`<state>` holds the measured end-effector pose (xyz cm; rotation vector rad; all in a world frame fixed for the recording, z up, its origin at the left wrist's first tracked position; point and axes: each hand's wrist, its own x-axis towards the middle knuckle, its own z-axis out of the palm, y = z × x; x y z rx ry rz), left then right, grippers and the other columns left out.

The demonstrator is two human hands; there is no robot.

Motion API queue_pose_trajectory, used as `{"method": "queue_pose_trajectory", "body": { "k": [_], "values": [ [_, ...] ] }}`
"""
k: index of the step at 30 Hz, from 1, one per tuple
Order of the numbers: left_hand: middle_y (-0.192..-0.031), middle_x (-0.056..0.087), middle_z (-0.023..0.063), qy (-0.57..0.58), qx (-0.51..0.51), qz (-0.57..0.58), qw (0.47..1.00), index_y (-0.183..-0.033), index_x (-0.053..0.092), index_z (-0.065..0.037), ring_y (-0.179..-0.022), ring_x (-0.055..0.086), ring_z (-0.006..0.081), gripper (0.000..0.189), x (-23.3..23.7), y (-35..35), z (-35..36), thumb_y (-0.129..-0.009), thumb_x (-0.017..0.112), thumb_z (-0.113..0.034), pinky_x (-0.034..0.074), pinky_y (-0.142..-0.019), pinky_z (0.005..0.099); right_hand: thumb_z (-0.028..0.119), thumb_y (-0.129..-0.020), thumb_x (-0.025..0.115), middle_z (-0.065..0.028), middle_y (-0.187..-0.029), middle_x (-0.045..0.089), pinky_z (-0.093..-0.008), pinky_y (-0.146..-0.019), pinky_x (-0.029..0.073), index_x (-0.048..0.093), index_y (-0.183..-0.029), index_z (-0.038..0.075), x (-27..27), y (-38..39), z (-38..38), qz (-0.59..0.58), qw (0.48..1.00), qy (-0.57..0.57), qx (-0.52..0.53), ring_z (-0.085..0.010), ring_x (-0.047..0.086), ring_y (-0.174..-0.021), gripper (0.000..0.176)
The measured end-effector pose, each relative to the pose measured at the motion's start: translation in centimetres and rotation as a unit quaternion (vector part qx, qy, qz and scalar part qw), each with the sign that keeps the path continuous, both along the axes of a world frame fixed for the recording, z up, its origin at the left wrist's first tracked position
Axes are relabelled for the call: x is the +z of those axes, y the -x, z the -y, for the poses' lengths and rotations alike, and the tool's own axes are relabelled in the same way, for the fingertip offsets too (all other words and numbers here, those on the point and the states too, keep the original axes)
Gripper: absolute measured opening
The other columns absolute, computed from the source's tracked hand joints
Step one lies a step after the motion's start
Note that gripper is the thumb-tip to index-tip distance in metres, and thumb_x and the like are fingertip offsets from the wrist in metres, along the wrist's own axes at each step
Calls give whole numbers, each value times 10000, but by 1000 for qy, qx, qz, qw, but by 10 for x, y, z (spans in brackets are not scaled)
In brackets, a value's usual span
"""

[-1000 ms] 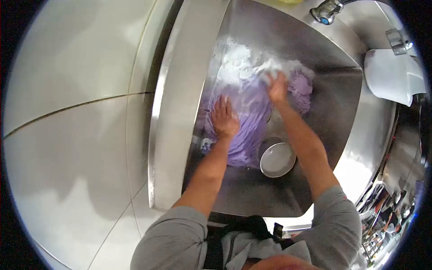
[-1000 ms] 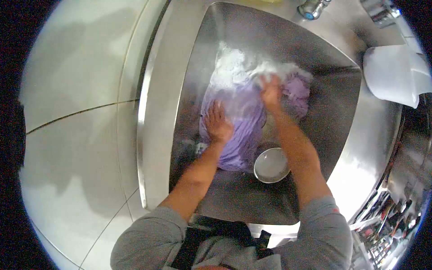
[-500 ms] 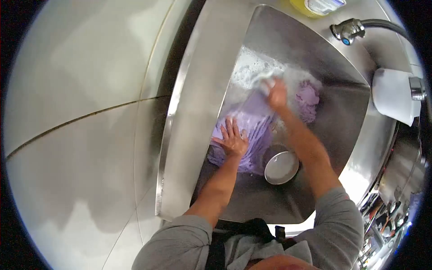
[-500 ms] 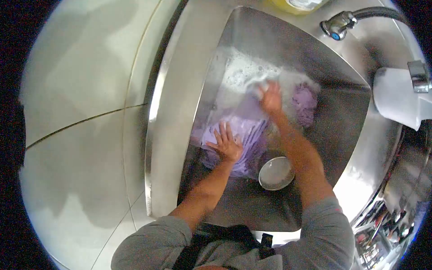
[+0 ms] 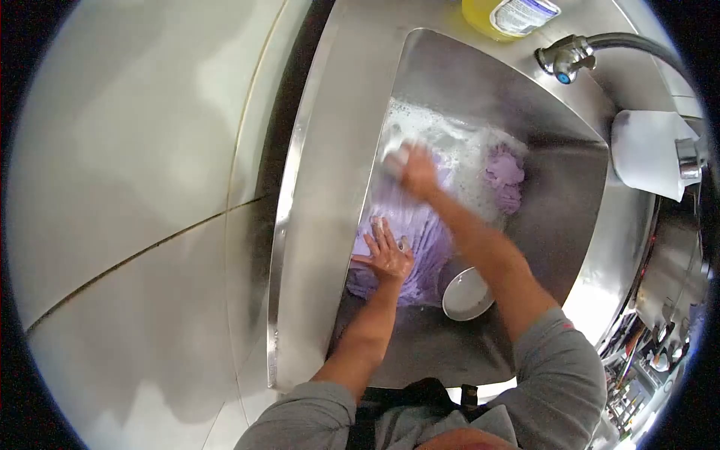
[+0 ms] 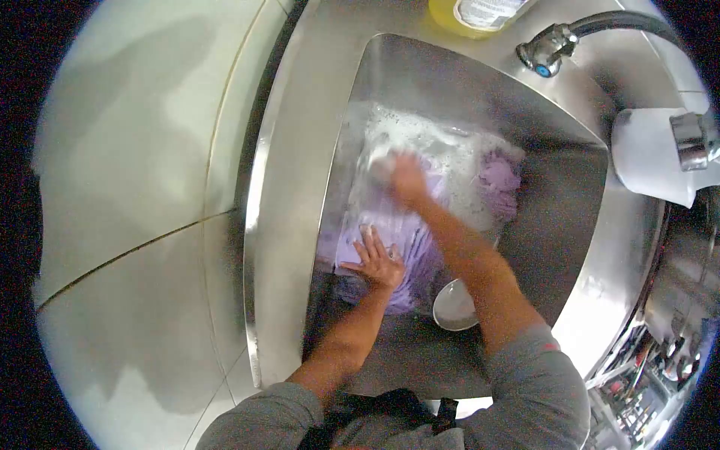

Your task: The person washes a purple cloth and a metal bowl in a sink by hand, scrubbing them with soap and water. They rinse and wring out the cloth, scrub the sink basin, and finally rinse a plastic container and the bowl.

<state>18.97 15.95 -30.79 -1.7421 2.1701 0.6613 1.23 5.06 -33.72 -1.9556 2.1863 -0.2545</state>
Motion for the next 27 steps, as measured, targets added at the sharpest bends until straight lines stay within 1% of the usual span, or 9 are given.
{"method": "queue_pose_trajectory", "body": {
  "k": [7, 11, 12, 15, 19, 21, 22, 25, 27],
  "values": [
    [-1545, 115, 90, 37, 20, -43, 998, -1457, 233, -72, -1378, 139, 420, 731, -1, 3, 0, -854, 466, -415, 48, -916, 809, 167, -712, 674, -173, -1273, 476, -488, -962, 384, 583, -1206, 207, 10, -20, -10, 23, 998, 18, 48, -362, 461, -1146, 504],
    [-1530, 143, 102, -3, 55, 8, 998, -1455, 201, -56, -1385, 123, 411, 770, 16, 19, -1, -830, 514, -378, 105, -952, 780, 150, -692, 683, -190, -1266, 468, -490, -949, 385, 588, -1192, 210, 3, 13, 10, 15, 998, 48, -47, -372, 450, -1145, 512],
    [-1514, 189, 121, 26, 129, -59, 990, -1419, 278, -27, -1386, 126, 412, 738, 9, 37, 1, -808, 552, -335, 88, -964, 773, 150, -691, 686, -198, -1266, 461, -480, -949, 384, 590, -1185, 206, -1, 14, -10, 16, 994, 44, -97, -377, 443, -1148, 506],
    [-1472, 274, 176, 172, -6, -184, 968, -1401, 292, -1, -1383, 176, 387, 706, 6, 76, 55, -807, 555, -280, 107, -1053, 664, 181, -680, 715, -206, -1268, 448, -480, -966, 366, 587, -1187, 199, 29, 17, -82, 58, 991, 9, -120, -381, 421, -1171, 523],
    [-1464, 290, 173, 121, 23, -251, 960, -1402, 285, 6, -1371, 216, 380, 689, -18, 40, 53, -843, 521, -321, 156, -1071, 608, 195, -662, 734, -192, -1276, 447, -502, -989, 335, 583, -1204, 228, 14, 29, -97, 80, 950, 34, -299, -374, 403, -1199, 564],
    [-1484, 266, 164, 184, 9, -244, 952, -1417, 257, 13, -1355, 254, 373, 715, -29, 21, 13, -867, 491, -380, 221, -1053, 587, 188, -681, 706, -175, -1297, 445, -483, -1009, 324, 580, -1204, 211, 3, -1, -94, 31, 995, -46, -81, -376, 388, -1222, 538],
    [-1509, 208, 178, 72, 52, -94, 992, -1431, 221, 24, -1346, 269, 367, 754, -4, 20, 4, -878, 472, -423, 243, -1039, 581, 186, -683, 700, -175, -1296, 448, -481, -1007, 327, 582, -1198, 207, 0, 6, -79, 15, 998, -35, -41, -372, 391, -1220, 529],
    [-1532, 125, 183, 41, 40, -44, 997, -1442, 183, 29, -1323, 289, 381, 778, 6, 8, -2, -887, 452, -446, 230, -1025, 604, 179, -690, 684, -175, -1290, 457, -476, -1001, 336, 587, -1182, 196, -1, 70, -34, -6, 993, -13, -117, -360, 400, -1216, 502],
    [-1529, 132, 186, 63, 34, -37, 997, -1439, 188, 32, -1309, 300, 387, 784, -2, 8, -2, -883, 457, -450, 217, -1016, 629, 175, -695, 674, -175, -1286, 463, -472, -997, 341, 591, -1171, 188, -17, 32, -56, 16, 995, 28, -97, -352, 406, -1213, 484]
  ]
}}
